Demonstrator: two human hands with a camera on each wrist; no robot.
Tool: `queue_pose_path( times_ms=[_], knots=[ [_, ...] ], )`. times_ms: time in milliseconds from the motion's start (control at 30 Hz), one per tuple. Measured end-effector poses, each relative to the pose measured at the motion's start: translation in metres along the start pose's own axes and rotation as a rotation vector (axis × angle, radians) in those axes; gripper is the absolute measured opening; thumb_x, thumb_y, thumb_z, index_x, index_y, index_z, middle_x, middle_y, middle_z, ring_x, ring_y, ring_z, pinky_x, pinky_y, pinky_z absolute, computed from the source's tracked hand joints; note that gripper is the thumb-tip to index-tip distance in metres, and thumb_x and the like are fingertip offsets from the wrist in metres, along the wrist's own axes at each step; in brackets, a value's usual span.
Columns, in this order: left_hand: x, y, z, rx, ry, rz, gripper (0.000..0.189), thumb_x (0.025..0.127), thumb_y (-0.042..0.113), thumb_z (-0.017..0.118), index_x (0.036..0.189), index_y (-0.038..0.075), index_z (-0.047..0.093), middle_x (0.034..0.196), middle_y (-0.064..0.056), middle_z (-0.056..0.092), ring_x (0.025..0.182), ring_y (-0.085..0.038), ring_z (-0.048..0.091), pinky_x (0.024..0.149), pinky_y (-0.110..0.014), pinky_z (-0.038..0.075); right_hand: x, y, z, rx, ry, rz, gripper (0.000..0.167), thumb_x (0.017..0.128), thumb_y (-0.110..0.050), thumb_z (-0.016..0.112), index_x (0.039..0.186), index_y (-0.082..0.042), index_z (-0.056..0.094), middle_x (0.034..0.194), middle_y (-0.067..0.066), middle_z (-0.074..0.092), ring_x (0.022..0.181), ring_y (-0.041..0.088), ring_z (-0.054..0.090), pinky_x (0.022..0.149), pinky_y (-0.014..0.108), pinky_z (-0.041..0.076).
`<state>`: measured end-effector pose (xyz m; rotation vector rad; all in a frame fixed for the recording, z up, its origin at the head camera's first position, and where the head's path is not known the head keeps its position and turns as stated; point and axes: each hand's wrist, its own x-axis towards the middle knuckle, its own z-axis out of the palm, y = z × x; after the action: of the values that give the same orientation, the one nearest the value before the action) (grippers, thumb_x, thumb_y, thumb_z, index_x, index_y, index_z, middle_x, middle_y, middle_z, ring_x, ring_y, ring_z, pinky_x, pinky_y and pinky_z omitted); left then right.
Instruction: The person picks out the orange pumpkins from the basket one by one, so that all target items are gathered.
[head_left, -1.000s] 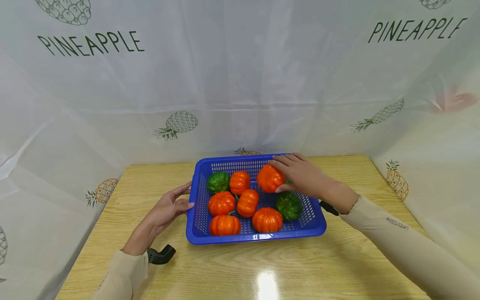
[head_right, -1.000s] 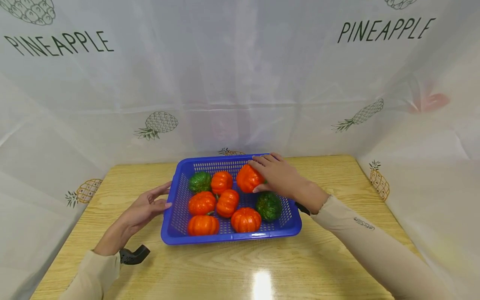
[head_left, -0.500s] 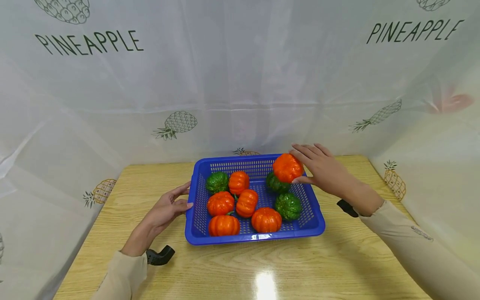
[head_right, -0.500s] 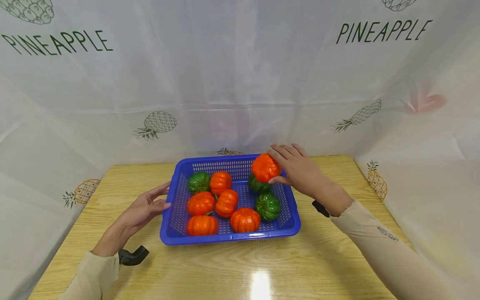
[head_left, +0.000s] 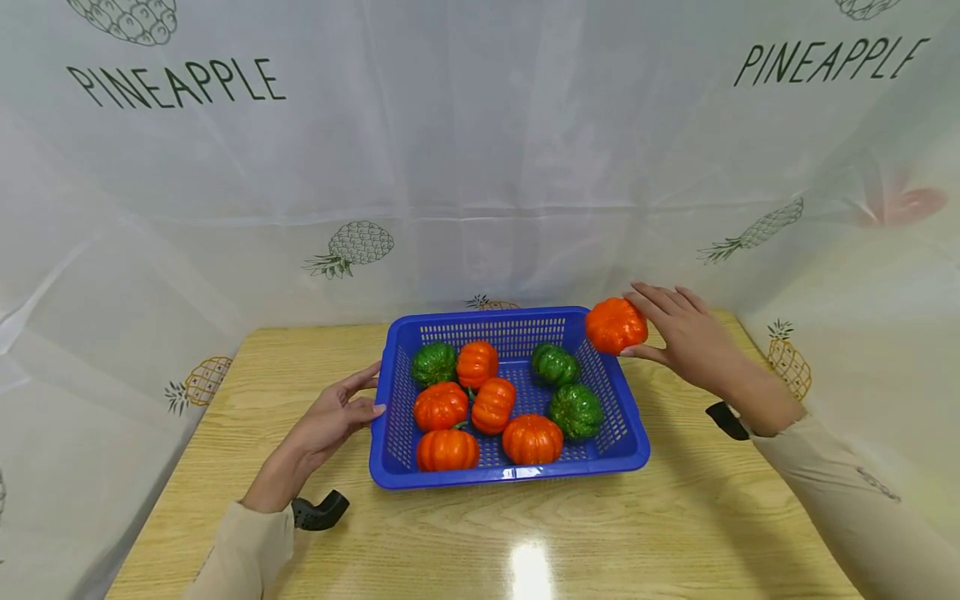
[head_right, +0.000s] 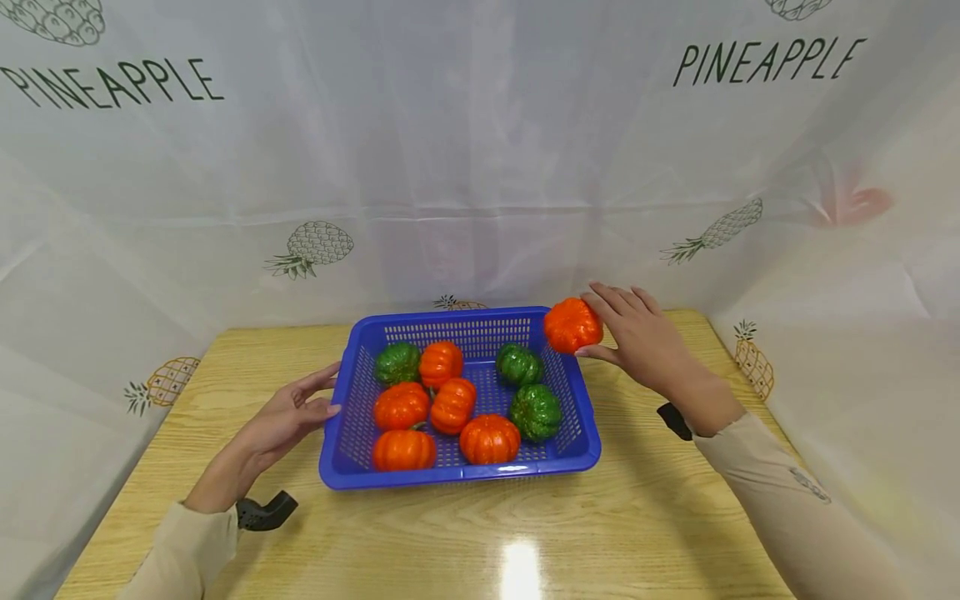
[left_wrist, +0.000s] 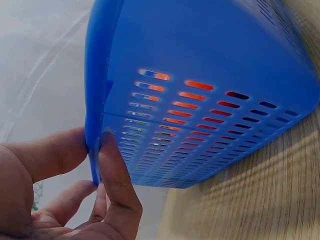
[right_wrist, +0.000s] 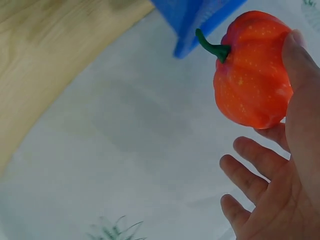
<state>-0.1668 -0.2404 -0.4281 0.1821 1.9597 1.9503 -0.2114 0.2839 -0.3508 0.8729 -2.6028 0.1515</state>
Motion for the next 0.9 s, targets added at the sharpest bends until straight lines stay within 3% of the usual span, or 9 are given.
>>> queue_pose_path(
  times_ms=[100, 400, 900],
  knots=[
    [0.0, 0.001, 0.001, -0.005, 0.004, -0.005, 0.078, 0.103, -0.002, 0.062, 0.169, 0.004, 0.02, 0.151, -0.027, 0.035, 0.098, -0.009, 0.072, 0.094, -0.024, 0.059, -0.006, 0.008, 0.001, -0.012, -0.009, 0.035, 0.085, 0.095, -0.056, 0.069, 0.153, 0.003, 0.049, 0.155, 0.028, 0.048, 0.14, 0.048, 0.047, 0.119, 0.067, 0.032],
    [-0.001, 0.001, 0.001, -0.005, 0.003, -0.001, 0.078, 0.104, -0.002, 0.061, 0.169, 0.003, 0.019, 0.153, -0.027, 0.033, 0.099, -0.009, 0.072, 0.094, -0.024, 0.058, -0.023, 0.034, 0.017, -0.034, -0.003, 0.083, 0.083, 0.091, -0.044, 0.079, 0.151, 0.005, 0.049, 0.152, 0.032, 0.048, 0.13, 0.052, 0.052, 0.112, 0.069, 0.038],
    [0.0, 0.001, 0.001, -0.013, 0.0, -0.003, 0.078, 0.104, -0.002, 0.061, 0.169, 0.004, 0.019, 0.152, -0.025, 0.034, 0.1, -0.009, 0.071, 0.095, -0.026, 0.058, -0.033, 0.056, 0.064, 0.005, -0.132, 0.211, 0.077, 0.094, -0.034, 0.08, 0.151, 0.008, 0.047, 0.151, 0.037, 0.046, 0.13, 0.06, 0.05, 0.112, 0.075, 0.035]
  ],
)
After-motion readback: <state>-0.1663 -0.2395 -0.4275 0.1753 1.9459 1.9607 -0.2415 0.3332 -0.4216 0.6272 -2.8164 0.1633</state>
